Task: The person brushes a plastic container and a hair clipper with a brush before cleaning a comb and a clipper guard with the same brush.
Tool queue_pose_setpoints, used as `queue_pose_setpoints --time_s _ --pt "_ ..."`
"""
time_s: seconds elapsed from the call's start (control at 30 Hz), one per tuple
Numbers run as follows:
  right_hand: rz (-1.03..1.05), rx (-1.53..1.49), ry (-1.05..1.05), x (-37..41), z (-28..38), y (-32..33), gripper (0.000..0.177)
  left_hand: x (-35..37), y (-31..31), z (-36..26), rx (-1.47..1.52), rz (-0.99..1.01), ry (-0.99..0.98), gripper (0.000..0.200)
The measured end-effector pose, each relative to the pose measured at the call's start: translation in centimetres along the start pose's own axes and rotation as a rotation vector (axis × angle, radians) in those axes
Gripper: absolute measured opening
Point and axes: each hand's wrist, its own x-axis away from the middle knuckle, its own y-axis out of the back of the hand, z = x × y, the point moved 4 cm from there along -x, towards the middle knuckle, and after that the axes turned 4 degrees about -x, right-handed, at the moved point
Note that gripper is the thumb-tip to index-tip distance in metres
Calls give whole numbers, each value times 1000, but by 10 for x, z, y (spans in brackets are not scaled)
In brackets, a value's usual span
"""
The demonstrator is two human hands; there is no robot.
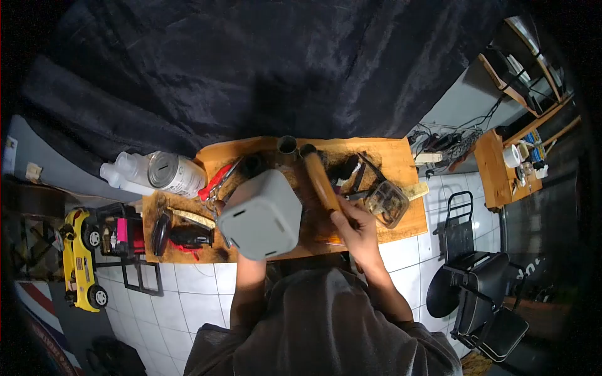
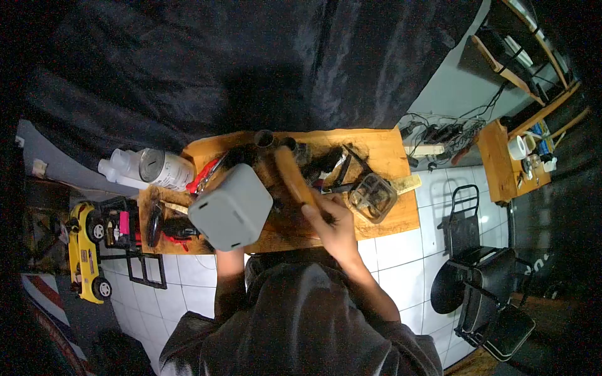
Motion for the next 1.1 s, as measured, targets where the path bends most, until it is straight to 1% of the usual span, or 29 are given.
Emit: queue_pose_setpoints --time_s 0.03,0.1,0.17,0.2,0.23,0.27,0.3,0.33,0.37,0.4,0.47,0.5,0.57,0.63,0.67,0.7,0.77,0.83,0.87,0.9,0.93,1.03,1.1 --pt "-42 45 13 -3 2 2 32 3 -6 -4 -55 -44 -42 61" --pt "-118 -36 58 0 17 6 38 11 -27 -6 -227 -141 -150 61" --pt "-129 9 208 6 46 9 41 16 -60 -8 -590 -247 -370 53" --pt "-51 152 295 9 61 10 47 17 -63 -7 -665 -185 -392 45" --pt "25 191 378 13 68 6 47 18 -77 0 -674 -317 -428 43" --pt "101 230 460 17 72 2 47 21 -63 1 -1120 -297 -450 41" --pt "178 270 542 23 77 -3 48 20 -74 4 -1215 -201 -460 39" --pt "243 346 453 26 85 -7 52 19 -85 7 -1302 -102 -477 39" --pt "173 390 481 24 83 -4 51 27 -17 20 -1227 -265 -541 43" --pt "103 433 508 20 75 0 51 27 -26 15 -1133 -343 -417 43" --pt "-72 527 531 5 64 16 47 26 -56 4 -1087 -270 -306 42" --pt "-185 533 454 -4 64 24 44 26 -68 2 -1136 -122 -312 42" --pt "-324 555 376 -12 60 36 45 25 -76 2 -1005 -64 -262 41" --pt "-282 487 421 -5 69 32 45 17 -80 7 -645 -232 -156 40" --pt "-260 453 439 3 71 30 46 18 -91 11 -606 -228 -194 39" --pt "-173 395 443 12 61 26 50 18 -85 16 -571 -265 -160 38" --pt "29 449 597 28 77 3 53 21 -48 28 -504 -334 -88 37" --pt "168 413 574 34 70 -13 55 21 -47 32 -672 -145 -189 35" --pt "140 452 557 29 66 -15 52 27 -48 35 -570 -44 -201 36" --pt "71 477 556 24 64 -10 53 29 -77 36 -466 56 -213 36" --pt "4 502 557 18 63 -3 53 25 -106 36 -468 -73 -213 36" --pt "-212 570 524 7 66 22 49 23 -102 29 -492 -44 -120 37" --pt "-364 558 490 3 64 34 49 21 -95 30 -415 -109 -81 34"
